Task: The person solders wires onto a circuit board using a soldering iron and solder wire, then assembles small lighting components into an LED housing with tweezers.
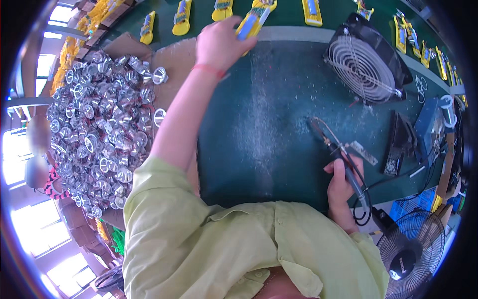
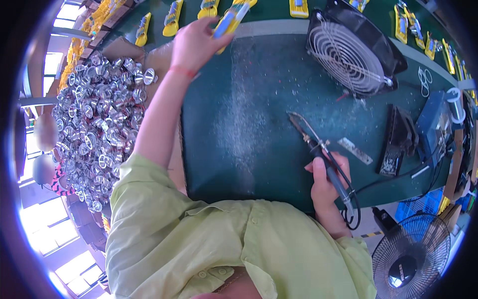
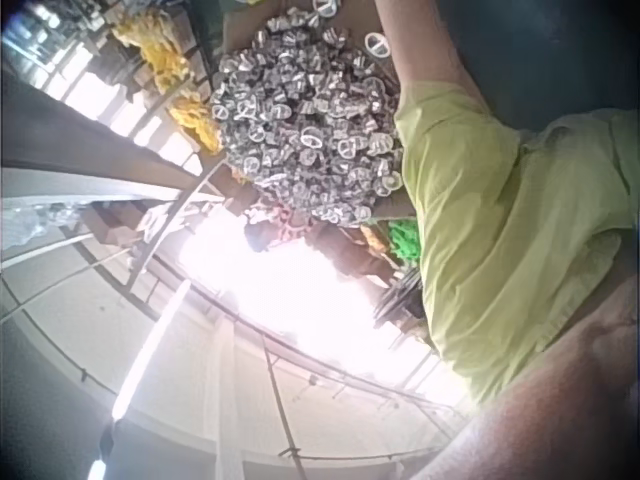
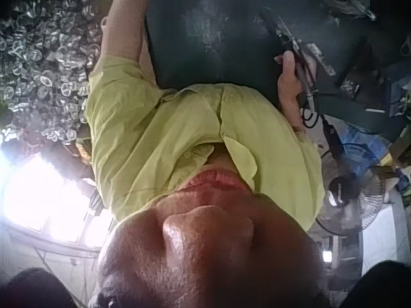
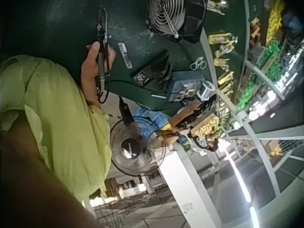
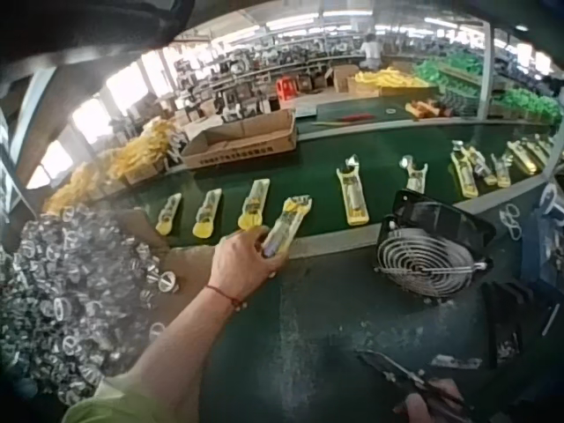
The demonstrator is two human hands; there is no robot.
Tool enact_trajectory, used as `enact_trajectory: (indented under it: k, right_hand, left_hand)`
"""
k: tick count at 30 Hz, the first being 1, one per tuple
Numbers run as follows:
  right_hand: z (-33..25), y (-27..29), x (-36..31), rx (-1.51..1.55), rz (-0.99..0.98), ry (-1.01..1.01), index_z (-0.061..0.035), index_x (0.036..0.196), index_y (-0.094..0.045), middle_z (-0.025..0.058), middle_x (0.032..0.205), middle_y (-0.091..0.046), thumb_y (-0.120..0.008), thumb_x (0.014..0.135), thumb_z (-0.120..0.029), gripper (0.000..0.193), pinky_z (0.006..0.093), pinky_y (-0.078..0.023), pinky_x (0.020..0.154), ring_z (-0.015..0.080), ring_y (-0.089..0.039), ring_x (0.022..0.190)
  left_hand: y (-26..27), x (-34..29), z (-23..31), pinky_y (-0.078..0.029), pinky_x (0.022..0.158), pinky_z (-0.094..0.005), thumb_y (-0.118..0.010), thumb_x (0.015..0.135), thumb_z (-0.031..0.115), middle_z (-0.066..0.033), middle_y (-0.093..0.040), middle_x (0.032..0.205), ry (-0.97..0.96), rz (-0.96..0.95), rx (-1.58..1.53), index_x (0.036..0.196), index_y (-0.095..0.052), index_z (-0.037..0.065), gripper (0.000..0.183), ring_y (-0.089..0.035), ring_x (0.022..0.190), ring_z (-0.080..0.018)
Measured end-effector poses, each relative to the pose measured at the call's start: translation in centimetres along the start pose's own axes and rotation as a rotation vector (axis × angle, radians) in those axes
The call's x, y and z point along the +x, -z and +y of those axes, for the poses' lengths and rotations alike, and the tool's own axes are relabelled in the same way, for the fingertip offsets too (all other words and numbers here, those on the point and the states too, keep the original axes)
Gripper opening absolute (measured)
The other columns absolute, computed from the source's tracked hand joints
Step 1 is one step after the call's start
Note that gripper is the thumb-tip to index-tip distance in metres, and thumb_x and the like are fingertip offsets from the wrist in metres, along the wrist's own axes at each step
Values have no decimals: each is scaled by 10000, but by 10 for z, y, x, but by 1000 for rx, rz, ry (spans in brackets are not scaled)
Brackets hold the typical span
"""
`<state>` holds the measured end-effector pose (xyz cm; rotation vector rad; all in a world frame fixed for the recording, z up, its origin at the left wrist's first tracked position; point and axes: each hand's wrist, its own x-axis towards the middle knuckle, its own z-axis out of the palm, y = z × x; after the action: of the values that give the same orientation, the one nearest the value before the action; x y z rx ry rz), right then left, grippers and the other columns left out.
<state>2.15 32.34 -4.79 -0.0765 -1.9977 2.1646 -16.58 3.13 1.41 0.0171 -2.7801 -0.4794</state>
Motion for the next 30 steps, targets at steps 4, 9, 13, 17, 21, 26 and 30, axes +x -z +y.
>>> enact_trajectory:
  k: [4,9,13,17,21,26,30]
  right_hand:
    - [3,-1,-1,-37,-20,-37,31,923,-468,111,765,-539,-576,800,-18,171,229,-470,520,136,-571,559]
    - [0,-1,6,-93,-98,27,29,922,-460,103,655,-575,-578,798,-37,184,257,-460,595,143,-557,586]
    - [4,1,10,-164,-150,80,26,921,-457,99,626,-573,-576,791,-34,186,255,-448,589,137,-546,589]
    - [7,1,7,-143,-159,97,31,922,-458,105,644,-558,-571,790,-31,184,240,-447,542,134,-539,572]
    - [5,-2,3,-57,-59,-47,31,944,-470,117,703,-546,-553,804,-35,176,231,-461,521,145,-557,553]
    - [4,-4,6,-93,-25,16,38,945,-485,112,668,-554,-571,805,-63,192,226,-458,486,146,-557,520]
    - [-1,-8,5,-138,0,45,44,936,-487,102,612,-566,-564,812,-71,186,221,-450,490,138,-548,508]
  left_hand:
    - [-43,64,15,-413,872,-398,-605,741,463,-164,-475,1121,155,94,64,1216,-414,78,641,-486,1058,-315]
    - [-44,102,-55,-483,779,-384,-619,740,444,-174,-637,896,222,569,-18,1080,-556,79,503,-603,903,-296]
    - [-28,97,-97,-485,764,-322,-603,738,352,-135,-665,846,365,-154,72,859,-687,66,321,-632,801,-243]
    - [-13,44,-75,-506,647,-294,-571,717,221,-78,-643,621,313,-136,-126,760,-688,59,204,-634,611,-198]
    - [19,-73,-30,-493,567,-334,-607,712,150,-150,-606,623,223,-36,-284,708,-647,13,142,-625,588,-268]
    - [29,-201,13,-459,513,-253,-669,737,109,-107,-629,657,323,24,-409,748,-649,-15,125,-598,549,-138]
    - [64,-207,-20,-449,498,-250,-729,716,181,-82,-634,635,397,145,-265,754,-673,6,188,-570,513,-126]
